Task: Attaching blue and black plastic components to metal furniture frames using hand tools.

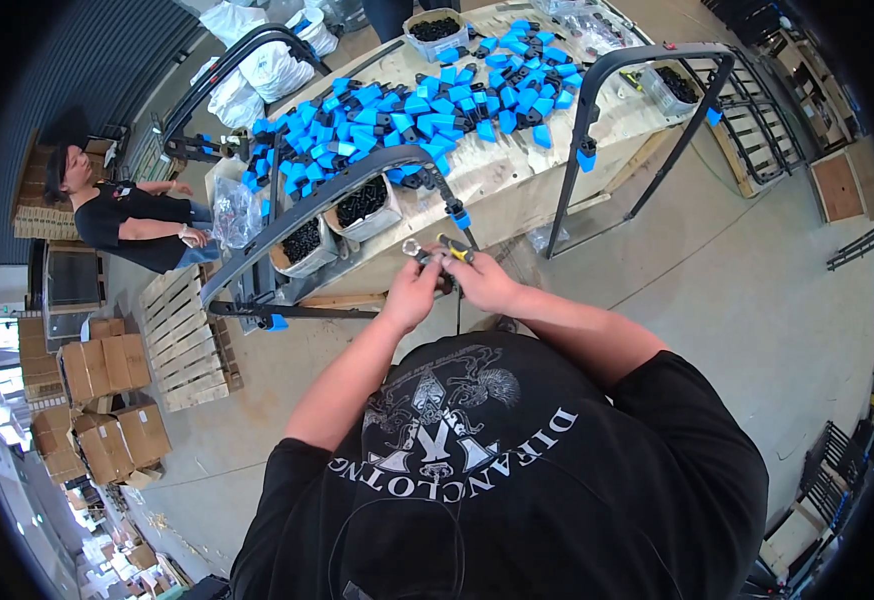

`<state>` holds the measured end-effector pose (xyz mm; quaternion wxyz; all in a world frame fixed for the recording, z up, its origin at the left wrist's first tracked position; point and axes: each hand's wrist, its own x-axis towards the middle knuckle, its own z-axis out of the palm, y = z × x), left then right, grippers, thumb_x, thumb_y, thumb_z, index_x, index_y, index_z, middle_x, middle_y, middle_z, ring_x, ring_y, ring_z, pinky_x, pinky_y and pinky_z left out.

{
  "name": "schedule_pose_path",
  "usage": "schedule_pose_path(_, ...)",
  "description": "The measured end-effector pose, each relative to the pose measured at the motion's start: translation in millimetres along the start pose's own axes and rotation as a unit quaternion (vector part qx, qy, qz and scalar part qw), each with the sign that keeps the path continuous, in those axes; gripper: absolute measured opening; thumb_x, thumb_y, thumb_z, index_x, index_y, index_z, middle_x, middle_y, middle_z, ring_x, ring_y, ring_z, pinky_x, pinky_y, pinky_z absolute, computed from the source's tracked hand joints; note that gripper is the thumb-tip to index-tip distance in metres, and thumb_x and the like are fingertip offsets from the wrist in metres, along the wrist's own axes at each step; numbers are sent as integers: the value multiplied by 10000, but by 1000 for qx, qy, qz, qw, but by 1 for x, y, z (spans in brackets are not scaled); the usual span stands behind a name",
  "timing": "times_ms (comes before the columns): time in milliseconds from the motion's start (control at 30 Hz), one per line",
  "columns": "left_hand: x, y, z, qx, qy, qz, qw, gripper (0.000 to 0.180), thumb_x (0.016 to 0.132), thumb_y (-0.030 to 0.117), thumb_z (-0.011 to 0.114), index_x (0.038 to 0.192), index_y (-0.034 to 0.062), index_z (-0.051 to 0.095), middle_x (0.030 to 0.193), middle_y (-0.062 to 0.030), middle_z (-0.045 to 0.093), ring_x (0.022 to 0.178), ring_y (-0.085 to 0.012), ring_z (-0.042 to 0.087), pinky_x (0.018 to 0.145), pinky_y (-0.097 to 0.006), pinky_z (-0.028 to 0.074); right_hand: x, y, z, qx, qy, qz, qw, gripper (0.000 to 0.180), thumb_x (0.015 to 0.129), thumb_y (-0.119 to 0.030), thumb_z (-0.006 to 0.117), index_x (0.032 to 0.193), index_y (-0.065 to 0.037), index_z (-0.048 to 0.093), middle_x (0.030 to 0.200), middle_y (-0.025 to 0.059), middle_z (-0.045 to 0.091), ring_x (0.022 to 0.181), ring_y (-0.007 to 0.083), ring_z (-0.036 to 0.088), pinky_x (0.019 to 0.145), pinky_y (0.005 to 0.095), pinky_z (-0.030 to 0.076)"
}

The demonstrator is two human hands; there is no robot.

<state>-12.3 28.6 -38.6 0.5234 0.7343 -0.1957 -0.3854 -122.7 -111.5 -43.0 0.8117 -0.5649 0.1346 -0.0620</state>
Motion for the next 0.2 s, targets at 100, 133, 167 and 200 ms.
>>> schedule_pose_path(100, 16, 8, 23, -110, -3, -5, 994, 301, 1053, 263, 531, 1156, -13, 595, 997, -81, 692, 850, -164, 641, 748, -307, 514, 1, 11, -19, -90, -5, 5, 996, 376, 1037, -178, 477, 1346, 22, 551, 1025, 98, 684, 912, 177, 649, 799, 357, 521)
schedule_pose_path(133, 18, 7, 23, -34, 44, 4, 998, 270, 1057, 245, 517, 1120, -5, 598, 984, -80, 694, 835, -158, 648, 745, -309, 514, 1, 5, -23, -197, 58, -19, 979, 387, 1018, -188, 492, 1333, 30, 547, 951, 136, 689, 879, 217, 674, 780, 368, 528)
schedule_pose_path(167, 20, 7, 19, 44, 91, 14, 995, 246, 1061, 227, 502, 1084, 3, 602, 972, -80, 697, 820, -152, 655, 743, -311, 515, -3, -15, -25, -301, 120, -45, 945, 399, 999, -198, 508, 1319, 38, 543, 877, 173, 695, 846, 256, 698, 761, 380, 535)
schedule_pose_path(200, 22, 7, 19, 43, 95, 12, 994, 246, 1061, 227, 502, 1084, 3, 602, 972, -80, 697, 820, -152, 655, 743, -311, 515, 0, -15, -27, -300, 116, -45, 946, 399, 999, -198, 508, 1319, 38, 543, 877, 173, 695, 846, 256, 698, 761, 380, 535)
